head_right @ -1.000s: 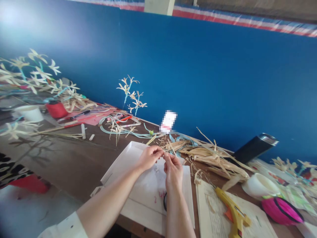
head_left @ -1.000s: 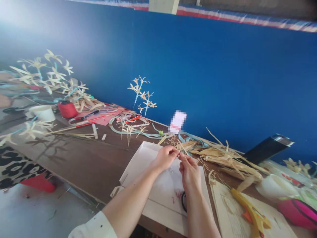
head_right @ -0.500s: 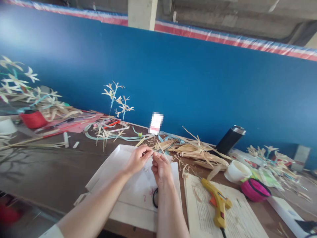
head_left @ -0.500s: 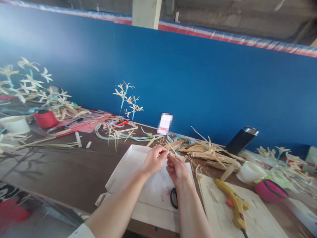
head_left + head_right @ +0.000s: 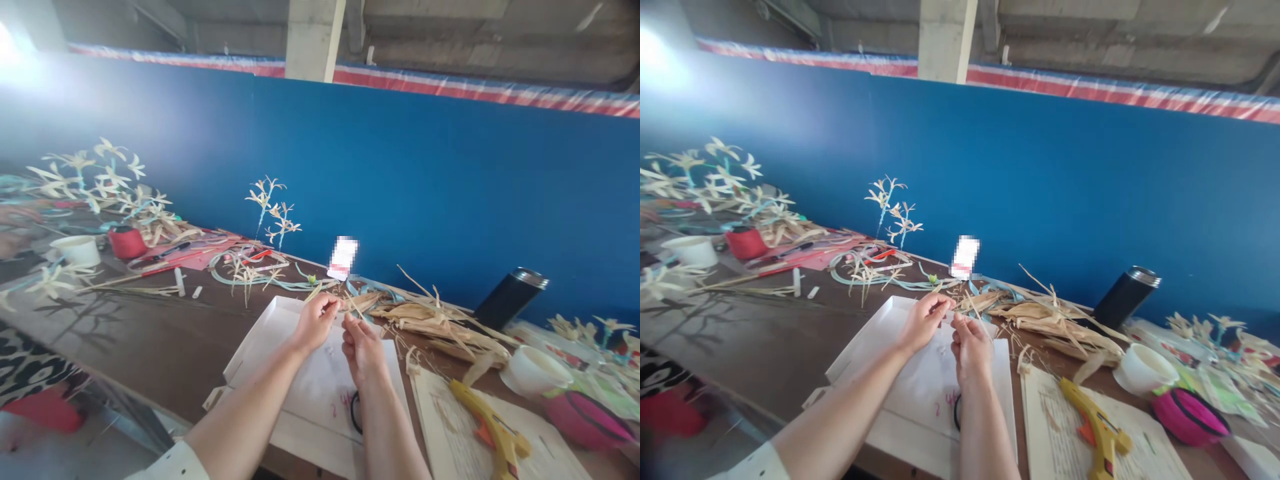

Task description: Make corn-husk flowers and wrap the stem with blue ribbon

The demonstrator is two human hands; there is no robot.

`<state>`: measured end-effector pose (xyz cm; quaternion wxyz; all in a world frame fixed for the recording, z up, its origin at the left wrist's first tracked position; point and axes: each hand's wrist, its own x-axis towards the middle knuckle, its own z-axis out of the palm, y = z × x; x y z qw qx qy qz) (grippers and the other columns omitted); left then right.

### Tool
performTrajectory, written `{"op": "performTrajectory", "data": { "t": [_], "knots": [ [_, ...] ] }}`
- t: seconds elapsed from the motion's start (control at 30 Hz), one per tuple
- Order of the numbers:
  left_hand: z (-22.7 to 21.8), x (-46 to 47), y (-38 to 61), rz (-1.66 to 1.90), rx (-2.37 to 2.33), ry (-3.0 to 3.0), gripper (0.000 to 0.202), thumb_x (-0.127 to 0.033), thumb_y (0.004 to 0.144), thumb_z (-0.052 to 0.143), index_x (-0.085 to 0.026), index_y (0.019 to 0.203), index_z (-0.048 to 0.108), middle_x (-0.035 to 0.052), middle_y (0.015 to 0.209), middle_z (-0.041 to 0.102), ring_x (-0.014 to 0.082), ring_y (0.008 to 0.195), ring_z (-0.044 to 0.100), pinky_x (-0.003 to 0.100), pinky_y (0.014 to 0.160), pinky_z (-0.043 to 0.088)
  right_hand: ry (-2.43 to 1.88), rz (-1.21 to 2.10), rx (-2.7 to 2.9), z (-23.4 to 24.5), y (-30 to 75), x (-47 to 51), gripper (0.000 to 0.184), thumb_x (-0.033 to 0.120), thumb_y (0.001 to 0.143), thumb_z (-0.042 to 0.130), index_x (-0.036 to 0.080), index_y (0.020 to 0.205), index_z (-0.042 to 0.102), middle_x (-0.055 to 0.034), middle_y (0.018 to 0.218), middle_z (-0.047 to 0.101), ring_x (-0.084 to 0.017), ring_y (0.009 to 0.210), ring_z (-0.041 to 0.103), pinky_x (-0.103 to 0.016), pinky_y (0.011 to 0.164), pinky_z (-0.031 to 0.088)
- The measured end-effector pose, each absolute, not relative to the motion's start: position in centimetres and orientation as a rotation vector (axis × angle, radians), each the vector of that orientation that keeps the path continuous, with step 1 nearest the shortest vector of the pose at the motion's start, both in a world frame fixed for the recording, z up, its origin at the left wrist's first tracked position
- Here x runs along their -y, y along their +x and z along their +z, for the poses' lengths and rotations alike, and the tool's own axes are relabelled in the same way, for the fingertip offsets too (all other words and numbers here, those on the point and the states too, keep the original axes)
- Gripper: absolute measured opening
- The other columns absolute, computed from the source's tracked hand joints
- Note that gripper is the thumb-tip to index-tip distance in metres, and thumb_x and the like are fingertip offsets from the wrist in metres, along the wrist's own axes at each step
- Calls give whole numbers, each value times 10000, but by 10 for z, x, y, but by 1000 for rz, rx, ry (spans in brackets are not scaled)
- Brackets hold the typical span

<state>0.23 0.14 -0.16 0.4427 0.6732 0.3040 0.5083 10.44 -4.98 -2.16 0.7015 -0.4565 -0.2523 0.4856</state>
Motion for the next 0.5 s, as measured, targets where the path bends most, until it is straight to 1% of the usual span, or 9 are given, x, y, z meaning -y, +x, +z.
{"op": "performTrajectory", "data": {
  "t": [0.07,0.13,0.27,0.33,0.43,0.5],
  "knots": [
    [-2,-4,3,1199,-741,1526,253,-367,818,506,-141,843,617,66,909,635,107,637,539,202,494,422,-1029,1057,541,-21,105,49,317,375,556,795,162,689,603,26,648,535,-28,430,319,-163,343,193],
    [-3,-6,4,1157,-699,1434,283,-398,798,530,-129,830,611,57,859,623,88,602,516,191,480,412,-1041,1062,525,-19,104,50,318,372,546,797,163,687,603,25,664,542,-27,436,335,-156,340,204],
    [-9,-9,6,1134,-615,1339,294,-419,772,561,-126,763,588,55,899,610,63,600,488,175,487,407,-1038,1076,507,-19,102,52,304,363,570,791,172,692,587,55,586,483,-34,445,346,-142,351,227],
    [-12,-9,7,1143,-630,1315,305,-430,758,576,-125,748,577,55,898,607,60,596,482,169,477,397,-1045,1064,535,-21,102,53,295,364,589,782,176,683,574,62,553,458,-40,440,343,-147,351,221],
    [-15,-8,10,1154,-701,1315,338,-465,741,584,-128,756,574,36,784,597,66,563,476,167,455,380,-1056,1057,581,-23,102,53,307,363,587,781,185,654,540,69,520,452,-42,414,339,-161,351,209],
    [-16,-7,11,1165,-742,1342,349,-479,743,575,-130,754,570,23,731,588,63,527,463,172,446,373,-1051,1055,561,-24,102,52,337,352,557,798,193,647,515,77,504,453,-43,403,351,-162,352,207]
  ]
}}
